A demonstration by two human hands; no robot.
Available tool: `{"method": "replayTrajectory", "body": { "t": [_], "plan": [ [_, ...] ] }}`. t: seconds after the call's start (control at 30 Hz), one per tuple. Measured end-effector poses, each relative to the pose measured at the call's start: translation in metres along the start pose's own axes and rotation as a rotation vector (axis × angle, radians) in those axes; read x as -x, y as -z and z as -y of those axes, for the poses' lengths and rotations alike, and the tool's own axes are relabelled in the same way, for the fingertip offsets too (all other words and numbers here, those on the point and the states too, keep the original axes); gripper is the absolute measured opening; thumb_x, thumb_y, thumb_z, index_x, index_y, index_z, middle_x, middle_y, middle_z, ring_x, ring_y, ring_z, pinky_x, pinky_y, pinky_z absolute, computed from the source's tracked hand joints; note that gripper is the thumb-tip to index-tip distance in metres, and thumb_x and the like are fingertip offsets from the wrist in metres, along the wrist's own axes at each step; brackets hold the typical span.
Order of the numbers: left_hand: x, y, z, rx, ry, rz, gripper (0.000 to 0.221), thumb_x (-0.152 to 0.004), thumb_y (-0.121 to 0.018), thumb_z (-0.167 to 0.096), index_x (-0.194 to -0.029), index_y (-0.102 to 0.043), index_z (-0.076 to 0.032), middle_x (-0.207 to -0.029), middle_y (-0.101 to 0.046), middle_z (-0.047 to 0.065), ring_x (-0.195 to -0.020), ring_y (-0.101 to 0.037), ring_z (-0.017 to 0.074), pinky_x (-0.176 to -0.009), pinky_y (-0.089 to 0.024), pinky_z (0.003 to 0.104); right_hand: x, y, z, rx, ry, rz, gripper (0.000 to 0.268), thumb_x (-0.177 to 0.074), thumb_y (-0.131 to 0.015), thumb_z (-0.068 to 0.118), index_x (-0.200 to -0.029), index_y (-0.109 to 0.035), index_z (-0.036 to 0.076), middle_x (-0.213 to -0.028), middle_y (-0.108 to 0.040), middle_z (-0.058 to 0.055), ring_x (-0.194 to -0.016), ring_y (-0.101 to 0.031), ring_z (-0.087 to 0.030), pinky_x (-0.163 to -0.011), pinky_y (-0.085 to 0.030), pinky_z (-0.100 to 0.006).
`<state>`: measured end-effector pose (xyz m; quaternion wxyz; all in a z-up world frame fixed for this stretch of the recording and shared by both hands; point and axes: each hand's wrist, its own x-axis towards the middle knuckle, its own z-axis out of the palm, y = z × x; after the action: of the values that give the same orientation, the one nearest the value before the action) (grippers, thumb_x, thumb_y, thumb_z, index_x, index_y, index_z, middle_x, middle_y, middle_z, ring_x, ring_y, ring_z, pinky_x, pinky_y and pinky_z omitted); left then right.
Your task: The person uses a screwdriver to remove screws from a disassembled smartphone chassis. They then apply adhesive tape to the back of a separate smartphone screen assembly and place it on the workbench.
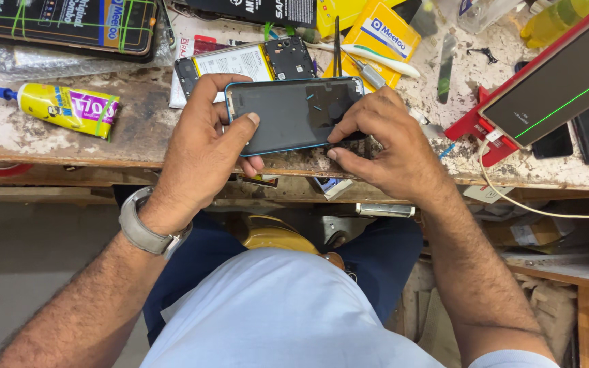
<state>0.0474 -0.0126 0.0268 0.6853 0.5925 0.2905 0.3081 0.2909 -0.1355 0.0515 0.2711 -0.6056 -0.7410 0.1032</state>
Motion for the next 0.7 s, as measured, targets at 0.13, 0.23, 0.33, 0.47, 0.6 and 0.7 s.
{"method": "replayTrajectory", "body": {
  "t": [0.13,0.23,0.33,0.47,0.6,0.7],
  "plan": [
    [0.0,-0.002,0.001,0.006,0.011,-0.007,0.039,-0.1,-0.057,-0.004,-0.137,-0.042,-0.004,-0.098,-0.071,0.013,-0.059,-0.067,0.0109,-0.047,-0.055,0.024,0.001,0.0,-0.002,-0.018,0.023,-0.008,0.023,-0.084,-0.085,0.019,-0.101,-0.073,0.01,-0.102,-0.065,-0.003,-0.107,-0.056,-0.023,-0.098,-0.048,-0.039],
    [0.0,-0.003,0.002,0.022,0.015,-0.007,0.04,-0.1,-0.057,-0.004,-0.137,-0.042,-0.004,-0.098,-0.071,0.013,-0.059,-0.067,0.0111,-0.047,-0.055,0.024,0.0,0.0,-0.004,-0.008,0.019,0.007,0.022,-0.083,-0.085,0.02,-0.099,-0.073,0.01,-0.101,-0.065,-0.003,-0.107,-0.055,-0.023,-0.096,-0.048,-0.038],
    [-0.002,-0.005,0.001,0.033,0.028,-0.008,0.04,-0.1,-0.057,-0.004,-0.138,-0.043,-0.005,-0.098,-0.07,0.013,-0.059,-0.066,0.0111,-0.047,-0.055,0.024,-0.001,0.001,-0.005,0.003,-0.008,0.043,0.022,-0.082,-0.087,0.022,-0.096,-0.073,0.01,-0.1,-0.063,-0.004,-0.105,-0.054,-0.024,-0.094,-0.048,-0.038],
    [-0.001,-0.005,0.0,0.02,0.028,-0.01,0.04,-0.1,-0.057,-0.004,-0.137,-0.043,-0.004,-0.099,-0.07,0.013,-0.059,-0.067,0.0109,-0.047,-0.056,0.024,-0.002,0.001,-0.005,-0.005,-0.011,0.039,0.022,-0.083,-0.086,0.021,-0.096,-0.072,0.01,-0.099,-0.064,-0.004,-0.104,-0.054,-0.023,-0.093,-0.048,-0.037],
    [-0.001,-0.005,0.001,-0.058,0.028,0.004,0.04,-0.101,-0.057,-0.006,-0.138,-0.043,-0.005,-0.095,-0.071,0.012,-0.059,-0.067,0.0101,-0.047,-0.055,0.023,0.003,0.002,-0.003,-0.018,-0.012,0.021,0.023,-0.084,-0.084,0.018,-0.101,-0.072,0.008,-0.097,-0.065,-0.003,-0.103,-0.056,-0.023,-0.092,-0.049,-0.037],
    [0.0,-0.005,0.001,-0.099,-0.003,0.049,0.041,-0.101,-0.057,-0.007,-0.139,-0.042,-0.005,-0.095,-0.071,0.011,-0.059,-0.067,0.0091,-0.048,-0.056,0.023,0.013,0.003,-0.002,-0.027,-0.038,-0.007,0.024,-0.084,-0.082,0.013,-0.105,-0.071,0.006,-0.097,-0.066,-0.005,-0.102,-0.057,-0.024,-0.09,-0.049,-0.037]
  ]
}}
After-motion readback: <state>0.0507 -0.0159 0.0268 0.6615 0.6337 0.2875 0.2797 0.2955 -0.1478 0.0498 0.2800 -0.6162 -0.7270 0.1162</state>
